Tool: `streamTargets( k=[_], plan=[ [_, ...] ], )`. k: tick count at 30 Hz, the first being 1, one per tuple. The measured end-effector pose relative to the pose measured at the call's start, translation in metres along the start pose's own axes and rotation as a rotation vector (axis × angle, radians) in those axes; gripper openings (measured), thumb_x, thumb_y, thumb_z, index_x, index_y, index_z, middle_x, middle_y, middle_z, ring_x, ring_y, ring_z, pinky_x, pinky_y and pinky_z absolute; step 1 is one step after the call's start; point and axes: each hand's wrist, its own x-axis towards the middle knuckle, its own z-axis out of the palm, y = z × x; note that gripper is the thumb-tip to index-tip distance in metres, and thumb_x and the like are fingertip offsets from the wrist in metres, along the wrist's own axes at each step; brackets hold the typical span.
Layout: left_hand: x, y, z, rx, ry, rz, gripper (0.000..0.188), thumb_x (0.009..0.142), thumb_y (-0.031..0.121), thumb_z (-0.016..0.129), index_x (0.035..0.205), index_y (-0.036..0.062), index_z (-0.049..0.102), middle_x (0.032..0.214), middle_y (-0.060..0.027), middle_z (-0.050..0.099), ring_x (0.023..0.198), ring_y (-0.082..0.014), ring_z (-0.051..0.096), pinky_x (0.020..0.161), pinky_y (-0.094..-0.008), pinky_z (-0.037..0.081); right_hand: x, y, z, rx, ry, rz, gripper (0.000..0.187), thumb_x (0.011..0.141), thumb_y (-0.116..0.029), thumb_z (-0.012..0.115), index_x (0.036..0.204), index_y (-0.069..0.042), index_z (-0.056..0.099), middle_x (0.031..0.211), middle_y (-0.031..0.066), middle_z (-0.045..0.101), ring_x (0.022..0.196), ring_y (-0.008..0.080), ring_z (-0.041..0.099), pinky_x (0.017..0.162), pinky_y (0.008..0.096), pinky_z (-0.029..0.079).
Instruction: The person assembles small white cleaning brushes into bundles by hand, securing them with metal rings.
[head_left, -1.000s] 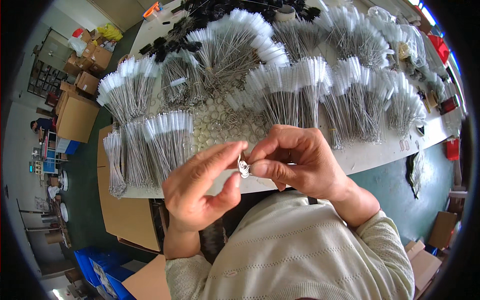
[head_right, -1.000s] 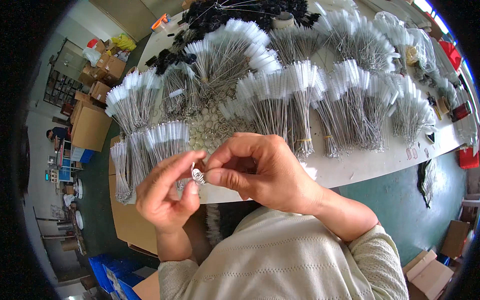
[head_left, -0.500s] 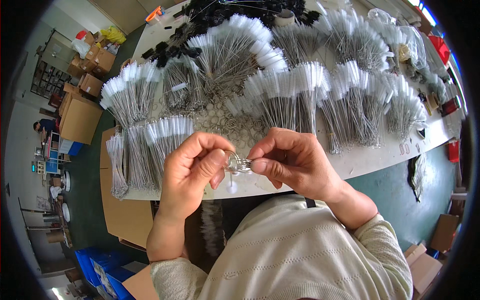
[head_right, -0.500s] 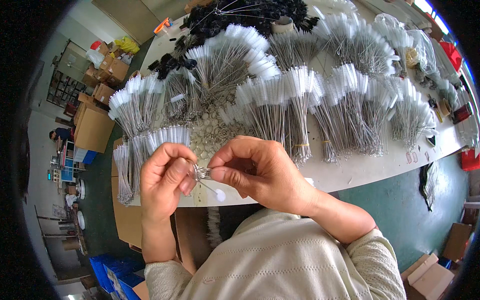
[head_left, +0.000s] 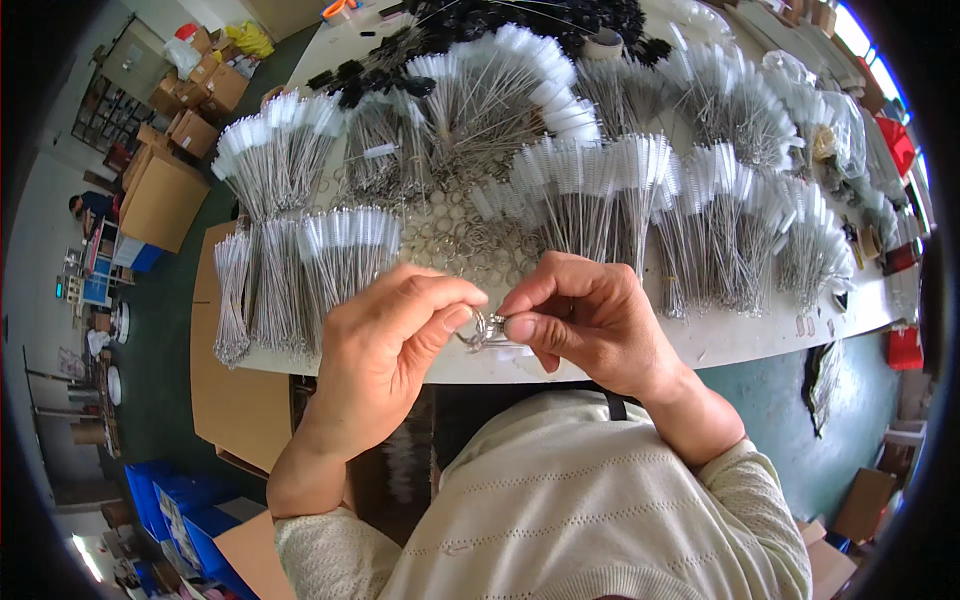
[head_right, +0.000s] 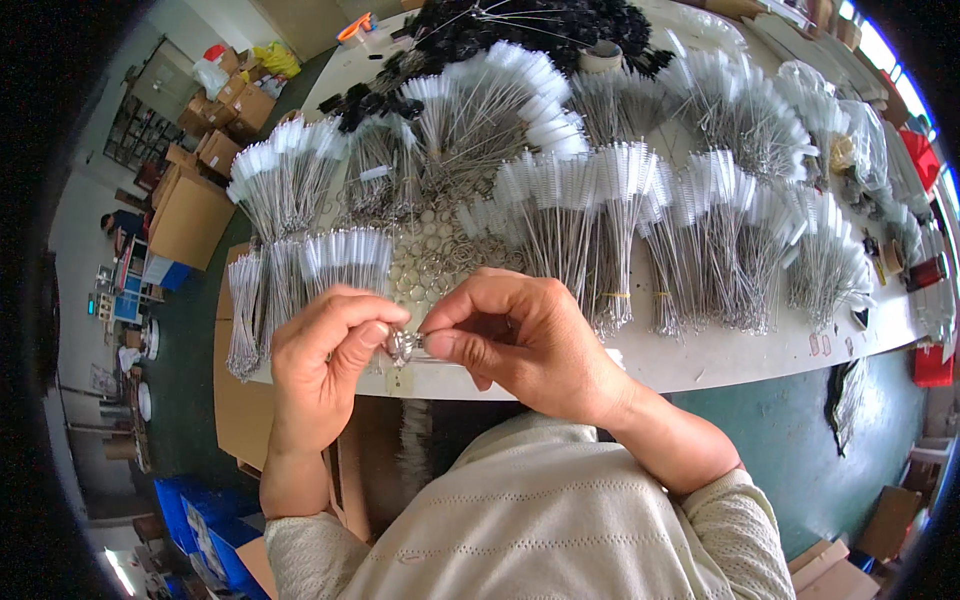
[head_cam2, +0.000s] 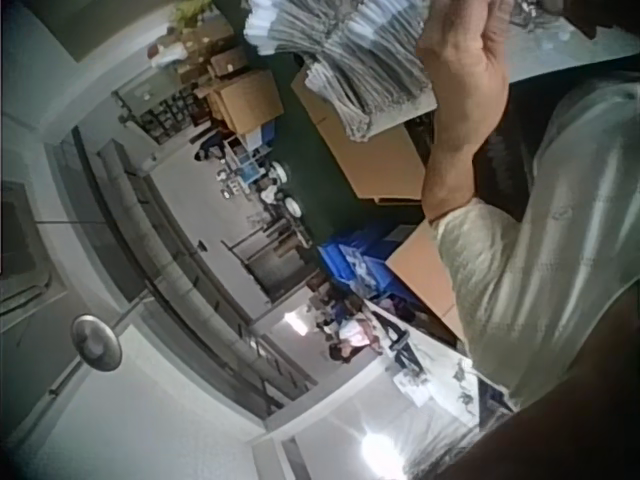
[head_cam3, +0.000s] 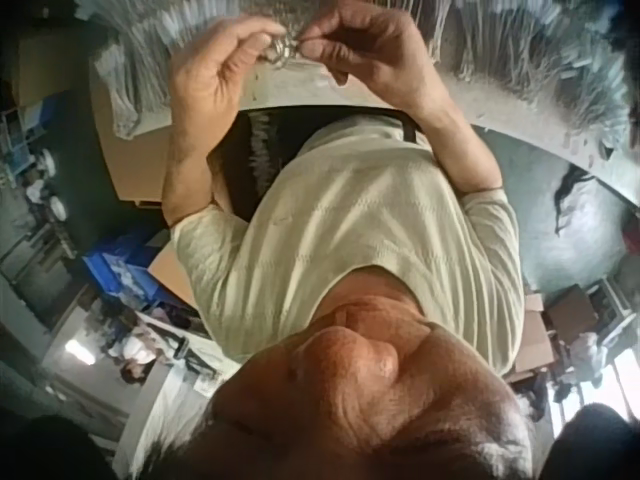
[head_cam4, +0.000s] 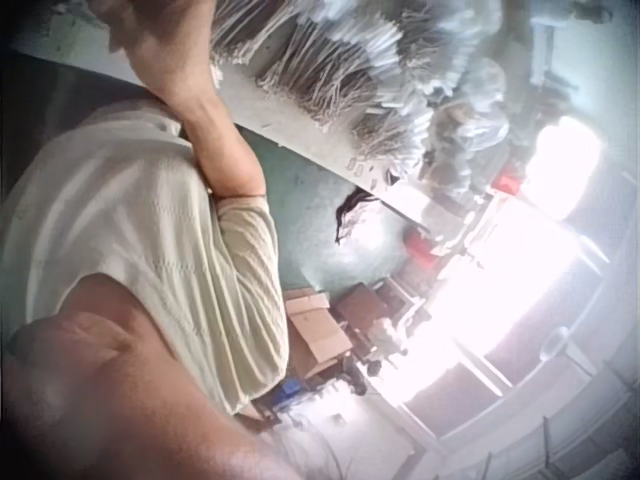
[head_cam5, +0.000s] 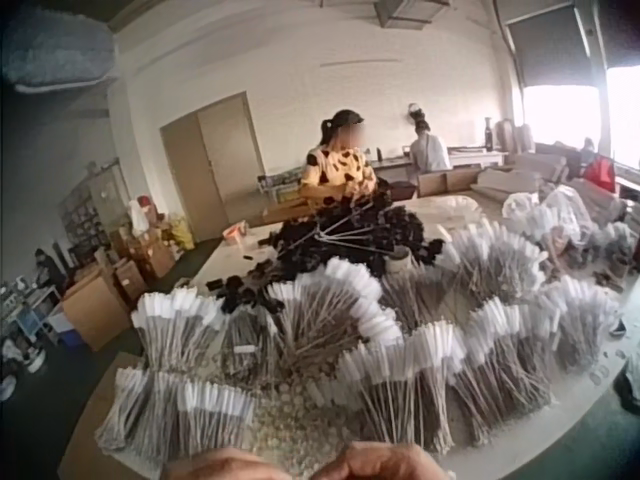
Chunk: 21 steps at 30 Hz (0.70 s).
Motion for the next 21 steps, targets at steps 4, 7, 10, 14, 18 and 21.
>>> streamTargets(
  k=[4, 7, 10, 14, 18, 21],
  plan=[
    [-0.007, 0.001, 0.007, -0.545, 0.227, -0.213, 0.022, 0.091, 0.016, 0.050, 0.086, -0.0044, 0.058, 0.090, -0.0096, 0.059, 0.087, -0.0205, 0.060, 0.086, -0.0357, 0.043, 0.001, 0.008, 0.016, -0.048, 0.006, -0.169, 0.009, 0.083, -0.006, 0.062, 0.088, 0.001, 0.060, 0.077, 0.0027, 0.055, 0.060, 0.0055, 0.054, 0.051, 0.0195, 0.044],
    [-0.015, 0.003, 0.008, -0.826, 0.318, -0.285, 0.023, 0.092, 0.016, 0.048, 0.088, -0.0037, 0.058, 0.094, -0.0102, 0.060, 0.091, -0.0237, 0.059, 0.092, -0.0390, 0.040, 0.012, 0.027, 0.030, -0.129, 0.053, -0.381, 0.007, 0.081, -0.003, 0.064, 0.086, 0.002, 0.062, 0.079, 0.0047, 0.054, 0.060, 0.0079, 0.056, 0.053, 0.0206, 0.046],
    [-0.025, 0.006, 0.004, -0.957, 0.449, -0.315, 0.022, 0.092, 0.017, 0.049, 0.090, -0.0027, 0.058, 0.094, -0.0105, 0.060, 0.088, -0.0226, 0.060, 0.087, -0.0364, 0.042, 0.021, 0.036, 0.049, -0.137, 0.103, -0.411, 0.007, 0.078, -0.002, 0.067, 0.083, 0.001, 0.063, 0.080, 0.0057, 0.056, 0.070, 0.0108, 0.059, 0.059, 0.0234, 0.049],
    [-0.048, 0.012, -0.020, -0.838, 0.561, -0.289, 0.020, 0.090, 0.016, 0.055, 0.089, -0.0035, 0.058, 0.088, -0.0084, 0.061, 0.073, -0.0152, 0.063, 0.069, -0.0250, 0.048, 0.027, 0.038, 0.066, -0.152, 0.003, -0.242, 0.014, 0.077, -0.004, 0.069, 0.089, 0.000, 0.062, 0.086, 0.0051, 0.058, 0.080, 0.0119, 0.059, 0.073, 0.0261, 0.050],
    [-0.086, 0.037, -0.057, -0.675, 0.628, -0.359, 0.019, 0.090, 0.013, 0.052, 0.086, -0.0043, 0.059, 0.085, -0.0120, 0.060, 0.067, -0.0141, 0.058, 0.057, -0.0280, 0.052, 0.014, 0.042, 0.058, -0.255, -0.058, -0.203, 0.010, 0.080, 0.004, 0.060, 0.090, 0.001, 0.059, 0.090, 0.0041, 0.057, 0.086, 0.0112, 0.055, 0.080, 0.0235, 0.044],
    [-0.133, 0.030, -0.069, -0.484, 0.476, -0.540, 0.016, 0.089, 0.009, 0.052, 0.086, -0.0053, 0.059, 0.082, -0.0104, 0.061, 0.065, -0.0133, 0.059, 0.059, -0.0253, 0.050, 0.004, 0.059, 0.042, -0.289, -0.045, -0.136, 0.010, 0.080, 0.006, 0.059, 0.088, 0.001, 0.058, 0.086, 0.0024, 0.056, 0.080, 0.0081, 0.053, 0.075, 0.0204, 0.041]
  ],
)
